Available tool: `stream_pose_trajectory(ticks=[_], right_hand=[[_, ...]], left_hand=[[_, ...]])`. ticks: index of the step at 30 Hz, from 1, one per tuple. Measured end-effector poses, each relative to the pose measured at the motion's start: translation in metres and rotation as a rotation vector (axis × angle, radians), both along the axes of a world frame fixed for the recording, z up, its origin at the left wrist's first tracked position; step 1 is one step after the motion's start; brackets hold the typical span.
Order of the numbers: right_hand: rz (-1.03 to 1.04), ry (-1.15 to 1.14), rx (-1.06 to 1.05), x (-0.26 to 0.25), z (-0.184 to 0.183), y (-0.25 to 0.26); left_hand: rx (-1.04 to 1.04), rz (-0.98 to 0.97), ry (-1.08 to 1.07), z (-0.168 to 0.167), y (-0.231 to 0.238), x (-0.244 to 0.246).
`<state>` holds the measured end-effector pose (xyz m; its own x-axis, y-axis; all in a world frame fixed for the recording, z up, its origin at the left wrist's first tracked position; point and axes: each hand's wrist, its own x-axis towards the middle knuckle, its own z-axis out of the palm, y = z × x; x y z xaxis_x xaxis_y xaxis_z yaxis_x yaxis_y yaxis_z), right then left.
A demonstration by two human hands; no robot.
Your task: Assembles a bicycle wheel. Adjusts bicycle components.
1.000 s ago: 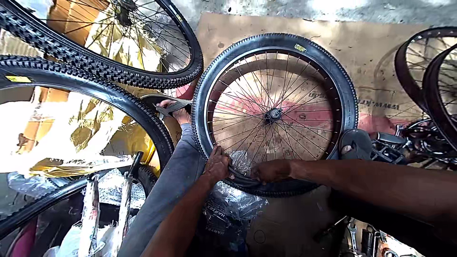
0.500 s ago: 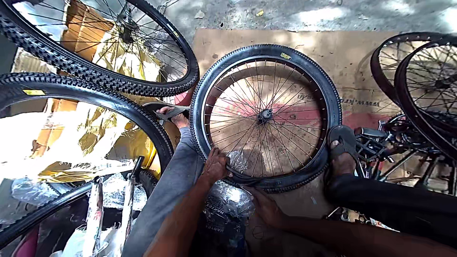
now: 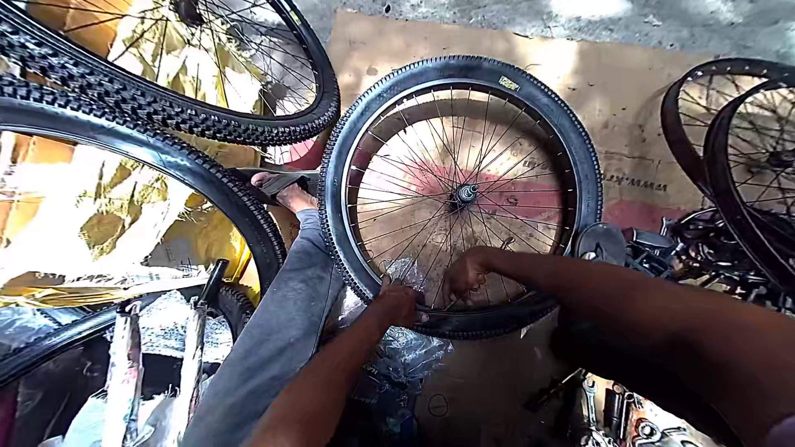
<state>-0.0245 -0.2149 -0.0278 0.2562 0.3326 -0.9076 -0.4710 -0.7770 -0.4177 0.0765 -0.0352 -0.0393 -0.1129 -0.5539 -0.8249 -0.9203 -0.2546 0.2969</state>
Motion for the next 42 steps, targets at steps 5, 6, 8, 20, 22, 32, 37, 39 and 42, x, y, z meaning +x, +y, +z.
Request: stream_pose_trajectory(ticks=[5,6,8,20,22,32,37,39,42], right_hand=[[-0.091,0.026,0.084,-0.003,-0.006,0.018],[-0.158,0.037,0.072,-0.011,-0.005,0.025],[-0.315,0.084,-0.014,-0.027,0.001,0.043],[-1.19,-0.461,-0.405,-0.132,-0.018,0.212],[-1.052,-0.581,-0.356,-0.157,-0.022,0.206],[-0.141,-0.365,-0.276,-0.109,0.016,0.007],[0.215,-0.096,-0.191,-0.037,0.017,-0.006],[0.335,-0.042,-0.226,-0.016,0.016,0.001],[0.352,-0.016,-0.174,-0.009,0.005,0.003]], left_hand=[[-0.138,0.065,-0.078,-0.014,0.013,-0.008],[-0.163,0.063,-0.094,-0.016,0.015,-0.01],[-0.201,0.065,-0.117,-0.019,0.019,-0.012],[-0.366,0.172,-0.147,-0.016,0.028,-0.022],[-0.348,0.161,-0.14,-0.017,0.031,-0.02],[-0.329,0.238,-0.051,-0.006,0.028,-0.077],[-0.073,0.17,0.009,-0.008,0.001,-0.066],[-0.119,0.207,-0.014,-0.016,0.003,-0.068],[-0.194,0.225,-0.025,-0.023,0.01,-0.07]])
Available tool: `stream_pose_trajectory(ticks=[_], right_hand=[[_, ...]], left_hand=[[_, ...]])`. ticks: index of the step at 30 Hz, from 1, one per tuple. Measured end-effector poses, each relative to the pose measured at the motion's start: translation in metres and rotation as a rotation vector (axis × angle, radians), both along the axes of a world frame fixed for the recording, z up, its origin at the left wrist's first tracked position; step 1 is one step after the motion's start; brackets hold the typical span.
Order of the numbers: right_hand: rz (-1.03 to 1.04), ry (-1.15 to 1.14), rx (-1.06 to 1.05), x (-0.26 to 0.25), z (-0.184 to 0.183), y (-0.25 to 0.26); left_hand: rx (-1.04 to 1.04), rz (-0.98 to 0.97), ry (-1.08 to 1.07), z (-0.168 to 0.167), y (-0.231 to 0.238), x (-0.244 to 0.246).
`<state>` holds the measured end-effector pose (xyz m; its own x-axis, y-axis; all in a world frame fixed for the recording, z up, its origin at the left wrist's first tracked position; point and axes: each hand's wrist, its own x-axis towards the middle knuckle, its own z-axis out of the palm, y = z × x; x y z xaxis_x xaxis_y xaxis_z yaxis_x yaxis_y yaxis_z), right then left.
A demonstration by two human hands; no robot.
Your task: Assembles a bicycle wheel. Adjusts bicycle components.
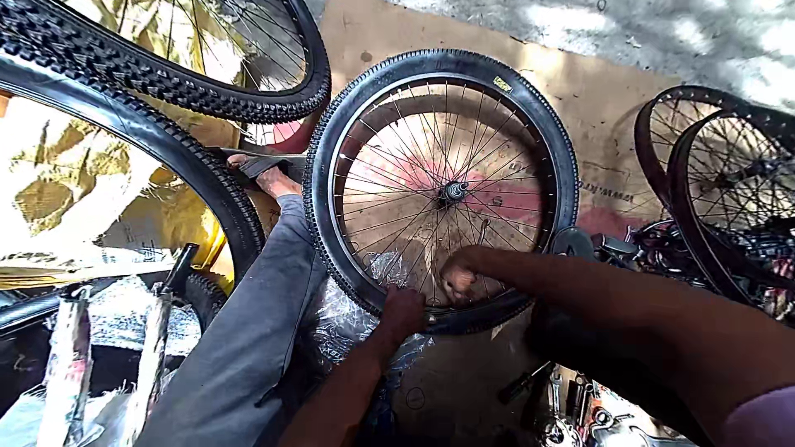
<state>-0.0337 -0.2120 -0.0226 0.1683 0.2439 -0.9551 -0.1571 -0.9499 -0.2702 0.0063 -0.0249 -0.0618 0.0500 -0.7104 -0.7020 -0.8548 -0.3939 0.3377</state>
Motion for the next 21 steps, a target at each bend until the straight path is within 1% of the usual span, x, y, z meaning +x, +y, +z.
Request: stream_pose_trajectory(ticks=[3,4,5,7,8,9,12,14,16,17,18,19,21], right_hand=[[-0.021,-0.037,0.102,-0.015,-0.017,0.001],[-0.038,-0.059,0.101,-0.022,-0.015,0.003],[-0.07,-0.094,0.074,-0.03,-0.01,0.006],[-0.144,-0.214,-0.079,-0.05,0.016,0.026],[-0.235,-0.258,-0.173,-0.064,0.03,0.042],[-0.357,-0.256,-0.252,-0.076,0.041,0.058],[-0.705,-0.224,-0.371,-0.106,0.044,0.088],[-1.015,-0.293,-0.366,-0.138,0.032,0.122],[-1.258,-0.575,-0.324,-0.181,-0.004,0.164],[-1.312,-0.726,-0.281,-0.198,-0.022,0.175],[-1.305,-0.838,-0.245,-0.207,-0.034,0.175],[-1.257,-0.893,-0.226,-0.211,-0.036,0.17],[-1.115,-0.777,-0.195,-0.214,-0.02,0.15]], left_hand=[[-0.035,-0.004,-0.008,0.001,0.005,0.001],[-0.044,-0.008,-0.014,0.001,0.005,0.001],[-0.056,-0.006,-0.02,0.0,0.005,0.0],[-0.081,0.0,-0.043,0.0,0.006,-0.001],[-0.096,0.007,-0.055,0.001,0.009,-0.003],[-0.118,0.014,-0.072,0.0,0.012,-0.006],[-0.184,0.049,-0.116,0.001,0.016,-0.012],[-0.204,0.065,-0.125,0.005,0.018,-0.015],[-0.189,0.03,-0.114,0.012,0.018,-0.013],[-0.167,0.018,-0.097,0.017,0.017,-0.01],[-0.147,0.011,-0.084,0.022,0.014,-0.004],[-0.128,0.003,-0.081,0.026,0.012,0.002],[-0.117,-0.022,-0.097,0.028,0.02,0.009]])
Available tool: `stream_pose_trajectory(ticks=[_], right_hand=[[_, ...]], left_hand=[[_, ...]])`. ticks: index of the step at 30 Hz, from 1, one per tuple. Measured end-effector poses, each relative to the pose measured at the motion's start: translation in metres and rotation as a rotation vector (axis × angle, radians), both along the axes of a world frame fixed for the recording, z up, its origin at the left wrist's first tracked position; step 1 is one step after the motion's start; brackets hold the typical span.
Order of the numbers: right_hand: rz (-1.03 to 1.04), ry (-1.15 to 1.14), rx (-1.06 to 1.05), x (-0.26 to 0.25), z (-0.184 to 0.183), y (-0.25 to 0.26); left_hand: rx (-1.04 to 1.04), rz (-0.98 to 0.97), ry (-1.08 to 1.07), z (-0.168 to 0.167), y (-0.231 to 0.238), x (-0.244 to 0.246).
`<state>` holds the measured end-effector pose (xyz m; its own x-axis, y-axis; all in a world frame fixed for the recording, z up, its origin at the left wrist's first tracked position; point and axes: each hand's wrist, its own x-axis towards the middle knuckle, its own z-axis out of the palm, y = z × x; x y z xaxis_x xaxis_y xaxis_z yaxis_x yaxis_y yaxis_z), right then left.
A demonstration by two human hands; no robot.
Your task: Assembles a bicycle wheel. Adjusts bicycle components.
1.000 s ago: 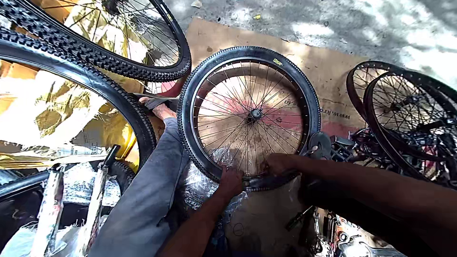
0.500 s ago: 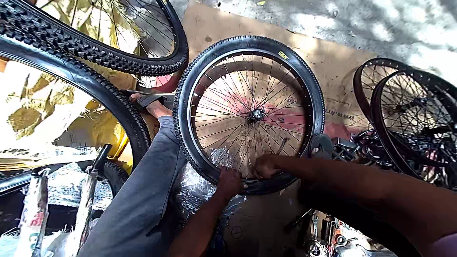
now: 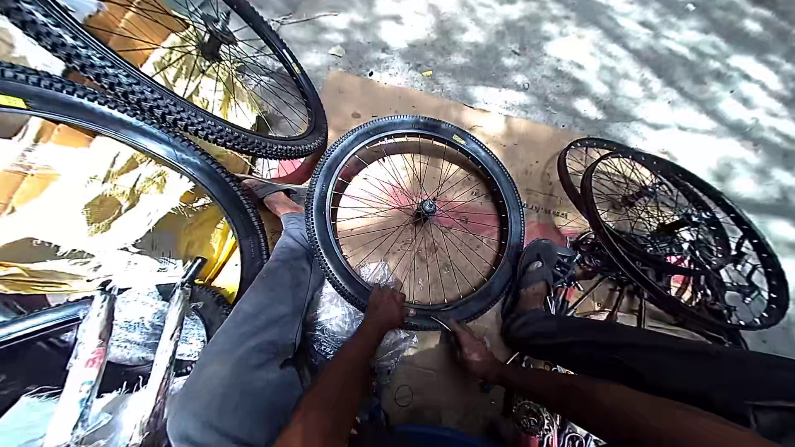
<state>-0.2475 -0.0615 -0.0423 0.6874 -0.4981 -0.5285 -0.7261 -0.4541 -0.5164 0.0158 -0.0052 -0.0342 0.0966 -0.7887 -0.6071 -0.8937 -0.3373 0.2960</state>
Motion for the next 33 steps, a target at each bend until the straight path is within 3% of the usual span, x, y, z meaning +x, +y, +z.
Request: stream_pose_trajectory(ticks=[4,7,9,10,13,16,21,27,33], right_hand=[[0.276,0.125,-0.083,0.013,0.031,-0.065],[0.46,0.253,-0.07,0.023,0.046,-0.102],[0.636,0.257,-0.002,0.024,0.038,-0.116],[0.712,0.272,0.041,0.023,0.031,-0.116],[0.836,0.414,0.145,0.03,0.033,-0.092],[0.798,0.466,0.116,0.032,0.037,-0.07],[0.494,0.09,-0.209,0.041,0.023,-0.076],[0.383,0.184,-0.308,0.065,-0.023,-0.075],[0.583,0.151,-0.282,0.045,-0.002,-0.083]], left_hand=[[-0.006,0.006,-0.085,0.01,0.0,0.027],[-0.204,0.069,-0.128,0.026,0.004,0.026],[-0.335,-0.008,-0.099,0.028,0.005,0.014],[-0.319,-0.041,-0.063,0.025,0.004,0.005],[-0.017,-0.054,0.024,0.015,-0.008,-0.015],[0.107,-0.051,0.051,0.006,-0.019,-0.016],[0.055,-0.002,-0.002,-0.009,-0.017,-0.023],[-0.039,0.042,-0.054,-0.026,-0.009,-0.031],[-0.088,-0.228,-0.082,-0.015,0.012,-0.014]])
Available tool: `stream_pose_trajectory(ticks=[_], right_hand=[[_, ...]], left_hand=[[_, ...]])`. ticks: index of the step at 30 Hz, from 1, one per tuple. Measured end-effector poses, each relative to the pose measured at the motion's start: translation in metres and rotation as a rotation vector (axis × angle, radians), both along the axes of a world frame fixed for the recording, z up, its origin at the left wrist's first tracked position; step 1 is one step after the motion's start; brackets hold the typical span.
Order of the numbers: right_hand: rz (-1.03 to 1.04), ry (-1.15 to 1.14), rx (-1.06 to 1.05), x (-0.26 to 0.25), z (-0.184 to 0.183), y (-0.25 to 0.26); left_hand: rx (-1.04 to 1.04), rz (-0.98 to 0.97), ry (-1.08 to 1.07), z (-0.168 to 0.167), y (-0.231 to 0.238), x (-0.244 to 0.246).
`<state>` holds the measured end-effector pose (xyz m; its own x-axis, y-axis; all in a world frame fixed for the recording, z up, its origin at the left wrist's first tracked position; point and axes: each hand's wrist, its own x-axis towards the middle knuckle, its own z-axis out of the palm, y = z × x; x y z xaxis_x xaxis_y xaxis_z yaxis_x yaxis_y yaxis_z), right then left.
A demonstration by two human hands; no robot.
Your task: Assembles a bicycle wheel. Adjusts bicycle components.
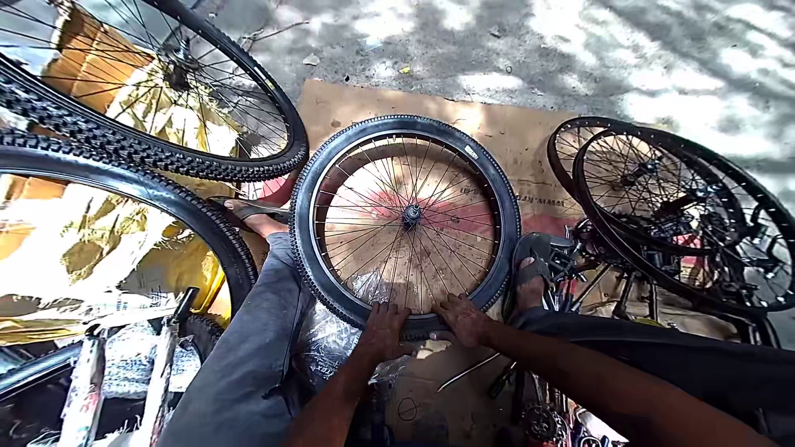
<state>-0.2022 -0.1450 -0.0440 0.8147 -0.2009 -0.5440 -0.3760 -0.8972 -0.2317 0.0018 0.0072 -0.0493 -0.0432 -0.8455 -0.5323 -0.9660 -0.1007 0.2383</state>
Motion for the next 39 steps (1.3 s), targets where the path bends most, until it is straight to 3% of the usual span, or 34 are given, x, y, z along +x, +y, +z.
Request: stream_pose_trajectory(ticks=[3,7,11,14,18,22,25,27,30,34,37,39], right_hand=[[0.12,-0.009,-0.037,-0.006,0.014,-0.007],[0.058,-0.056,-0.051,0.0,0.022,-0.009],[0.074,0.036,0.039,0.024,0.059,-0.027],[0.153,0.081,0.047,0.035,0.094,-0.042],[0.152,0.057,0.022,0.048,0.188,-0.066],[0.112,-0.18,0.019,0.053,0.325,-0.096],[0.149,-0.343,-0.006,0.054,0.414,-0.105],[0.151,-0.413,-0.06,0.054,0.452,-0.1],[0.179,-0.526,-0.225,0.054,0.464,-0.104],[0.09,-0.941,-0.502,0.048,0.433,-0.154],[0.084,-1.061,-0.656,0.058,0.426,-0.191],[0.116,-1.068,-0.667,0.068,0.434,-0.211]], left_hand=[[-0.026,-0.073,-0.068,0.01,0.002,0.002],[-0.023,-0.057,-0.078,0.033,-0.021,0.009],[0.15,-0.096,-0.038,0.071,-0.05,0.028],[0.099,-0.065,0.038,0.093,-0.049,0.037],[-0.299,0.062,0.065,0.155,-0.035,0.054],[-1.047,0.147,-0.019,0.23,-0.012,0.076],[-1.263,0.232,-0.094,0.275,-0.005,0.088],[-1.32,0.291,-0.094,0.295,-0.012,0.089],[-1.276,0.398,-0.11,0.317,-0.034,0.092],[-1.167,0.515,-0.132,0.354,-0.063,0.093],[-1.101,0.556,-0.18,0.351,-0.059,0.065],[-1.096,0.583,-0.194,0.331,-0.05,0.039]])
